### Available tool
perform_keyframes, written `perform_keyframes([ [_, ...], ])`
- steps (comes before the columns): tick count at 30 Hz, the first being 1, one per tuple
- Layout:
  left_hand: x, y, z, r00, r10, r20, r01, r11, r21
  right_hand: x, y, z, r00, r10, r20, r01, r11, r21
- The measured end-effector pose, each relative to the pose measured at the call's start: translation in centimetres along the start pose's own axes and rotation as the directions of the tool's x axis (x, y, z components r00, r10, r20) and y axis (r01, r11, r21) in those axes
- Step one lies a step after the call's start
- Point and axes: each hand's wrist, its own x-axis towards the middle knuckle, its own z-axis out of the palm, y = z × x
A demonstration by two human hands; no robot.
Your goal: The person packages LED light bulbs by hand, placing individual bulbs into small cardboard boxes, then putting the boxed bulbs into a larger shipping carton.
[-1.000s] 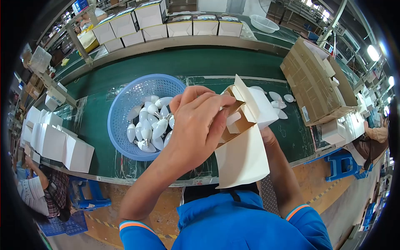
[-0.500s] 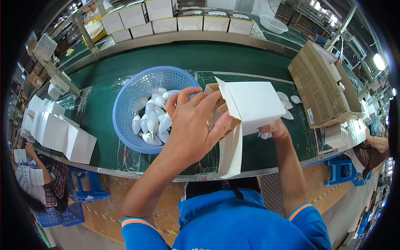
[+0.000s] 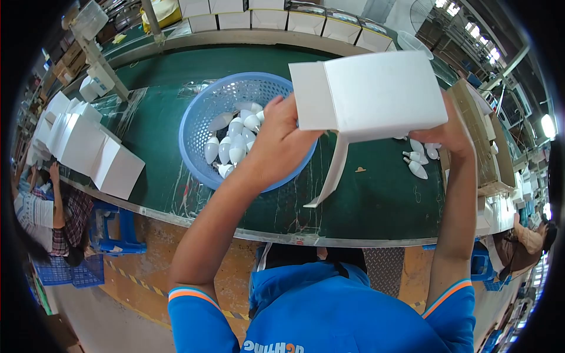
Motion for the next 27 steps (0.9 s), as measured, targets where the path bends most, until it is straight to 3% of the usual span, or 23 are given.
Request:
perform_keyframes([
  [2, 0.5, -0.6, -0.5, 0.991, 0.104, -0.089, -0.101, 0.994, 0.039, 1.3, -0.7, -0.6, 0.997, -0.074, 0.022, 0.075, 0.995, -0.059],
  [3, 0.6, -0.7, -0.9, 0.990, 0.101, -0.094, -0.098, 0.994, 0.039, 1.7, -1.1, -0.8, 0.988, -0.146, 0.042, 0.150, 0.982, -0.115],
  [9, 0.0, -1.7, -2.8, 0.993, 0.020, -0.114, -0.014, 0.998, 0.059, 3.6, -2.6, 0.2, 0.974, -0.205, 0.094, 0.221, 0.953, -0.206],
  [11, -0.4, -1.5, -3.1, 0.981, -0.174, -0.086, 0.137, 0.932, -0.336, 3.9, -3.0, 0.7, 0.973, -0.206, 0.104, 0.225, 0.946, -0.231],
  [12, -0.5, -1.6, -3.3, 0.980, -0.177, -0.091, 0.137, 0.931, -0.337, 4.2, -3.1, 0.8, 0.971, -0.214, 0.110, 0.235, 0.942, -0.238],
  [14, -0.5, -1.9, -3.6, 0.961, -0.273, -0.052, 0.199, 0.807, -0.556, 4.5, -3.5, 1.1, 0.967, -0.224, 0.121, 0.248, 0.937, -0.244],
  [16, -0.4, -1.9, -3.6, 0.952, -0.300, -0.061, 0.223, 0.817, -0.532, 4.8, -4.2, 1.3, 0.969, -0.203, 0.143, 0.243, 0.893, -0.380],
  [23, -0.6, -1.7, -3.4, 0.898, -0.389, -0.206, 0.244, 0.831, -0.500, 5.8, -6.0, 2.5, 0.948, -0.249, 0.195, 0.309, 0.863, -0.399],
  [27, -0.7, -1.7, -4.1, 0.900, -0.406, -0.157, 0.291, 0.830, -0.477, 5.9, -6.3, 2.8, 0.950, -0.225, 0.215, 0.298, 0.859, -0.415],
])
